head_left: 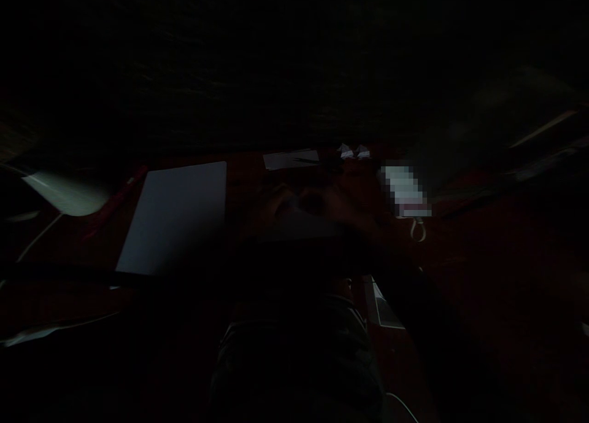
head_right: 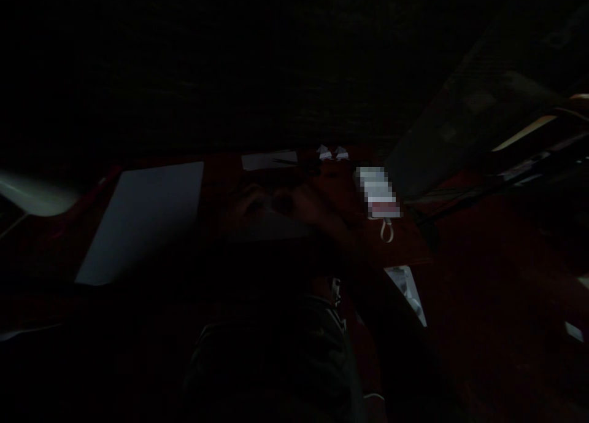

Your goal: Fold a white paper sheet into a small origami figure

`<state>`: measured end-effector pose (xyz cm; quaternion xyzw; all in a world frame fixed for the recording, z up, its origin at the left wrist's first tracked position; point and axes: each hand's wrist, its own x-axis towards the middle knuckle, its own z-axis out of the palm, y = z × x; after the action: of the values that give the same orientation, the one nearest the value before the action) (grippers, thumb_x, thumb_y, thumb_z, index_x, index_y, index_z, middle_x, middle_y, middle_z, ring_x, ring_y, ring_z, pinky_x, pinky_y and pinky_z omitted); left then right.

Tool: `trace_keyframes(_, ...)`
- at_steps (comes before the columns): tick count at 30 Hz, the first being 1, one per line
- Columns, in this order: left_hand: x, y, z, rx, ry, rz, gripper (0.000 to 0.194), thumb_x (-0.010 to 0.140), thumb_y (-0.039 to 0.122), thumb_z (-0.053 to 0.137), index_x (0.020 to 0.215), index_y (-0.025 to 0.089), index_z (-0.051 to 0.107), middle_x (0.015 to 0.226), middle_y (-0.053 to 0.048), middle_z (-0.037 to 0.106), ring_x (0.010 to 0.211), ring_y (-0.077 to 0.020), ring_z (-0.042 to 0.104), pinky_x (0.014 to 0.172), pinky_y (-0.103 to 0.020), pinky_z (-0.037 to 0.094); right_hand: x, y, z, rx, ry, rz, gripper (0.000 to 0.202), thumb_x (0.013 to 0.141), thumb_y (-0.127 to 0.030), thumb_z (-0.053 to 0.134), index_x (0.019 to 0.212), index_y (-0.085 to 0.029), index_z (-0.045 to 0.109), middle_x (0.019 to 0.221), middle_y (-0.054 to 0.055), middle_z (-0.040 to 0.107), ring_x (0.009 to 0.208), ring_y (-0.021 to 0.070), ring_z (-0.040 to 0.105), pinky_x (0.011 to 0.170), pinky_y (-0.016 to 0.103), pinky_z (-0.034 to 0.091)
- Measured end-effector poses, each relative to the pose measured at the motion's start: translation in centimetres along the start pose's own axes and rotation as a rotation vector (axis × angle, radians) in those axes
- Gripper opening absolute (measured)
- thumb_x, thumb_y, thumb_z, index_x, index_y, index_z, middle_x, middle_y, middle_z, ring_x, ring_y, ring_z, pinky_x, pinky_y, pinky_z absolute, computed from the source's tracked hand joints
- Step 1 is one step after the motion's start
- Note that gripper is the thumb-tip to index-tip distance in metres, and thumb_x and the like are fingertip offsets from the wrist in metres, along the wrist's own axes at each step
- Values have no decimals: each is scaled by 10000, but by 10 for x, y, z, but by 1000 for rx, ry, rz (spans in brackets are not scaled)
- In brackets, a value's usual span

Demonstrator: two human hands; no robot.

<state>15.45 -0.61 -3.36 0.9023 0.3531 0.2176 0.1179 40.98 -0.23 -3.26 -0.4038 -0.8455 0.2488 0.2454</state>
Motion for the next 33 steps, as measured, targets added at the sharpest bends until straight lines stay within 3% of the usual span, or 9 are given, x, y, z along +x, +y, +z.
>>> trace_keyframes(6, -1, -2, 1, 14, 5, -80, 194, 979, 327, 686, 1139, 221, 713, 1306, -112, 667, 1274, -337, 593, 1111, -540, 488, 0, -2, 2, -4, -2, 0, 271, 869, -112, 720, 1090, -233, 821, 1127, 56, 850, 992, 229, 785, 904, 351, 578)
trace_keyframes(13, 1, -1, 3, -89, 56, -89, 181, 933, 256, 693, 1111, 227, 710, 1229, -88, 697, 1230, -309, 625, 1074, -512, 518, 0, -7, -1, -12, -33, 24, 220, 873, -140, 734, 1053, -231, 823, 1090, 55, 842, 934, 222, 768, 831, 334, 551)
trace_keyframes(21, -2, 2, 5, -284, 40, -210, 157, 983, 355, 599, 1029, 228, 678, 961, -19, 739, 883, -212, 683, 832, -348, 560, 0, -5, 0, -2, 49, -72, 143, 877, -140, 721, 924, -231, 821, 1015, 52, 799, 912, 221, 737, 822, 342, 532)
trace_keyframes(24, -1, 7, 2, -325, 169, -223, 140, 972, 361, 617, 997, 226, 645, 995, -32, 731, 963, -224, 685, 897, -354, 558, 0, -4, -1, -4, 152, -102, 181, 869, -233, 789, 1049, -235, 807, 1137, 78, 772, 1067, 271, 722, 923, 399, 561)
trace_keyframes(28, 2, 8, -1, -575, 416, -326, 224, 860, 343, 745, 938, 241, 561, 889, 2, 671, 894, -194, 665, 836, -310, 549, 1, -1, -1, -17, 315, -102, 557, 838, -406, 875, 1341, -244, 698, 1314, 132, 698, 1227, 348, 664, 1023, 530, 579)
trace_keyframes(33, 6, 3, 0, -967, 475, -423, 424, 739, 337, 841, 1057, 260, 571, 853, 31, 680, 719, -152, 633, 671, -265, 504, 3, 5, 4, -23, 483, -8, 674, 867, -584, 844, 1401, -227, 641, 1334, 179, 673, 1291, 391, 626, 1097, 613, 554)
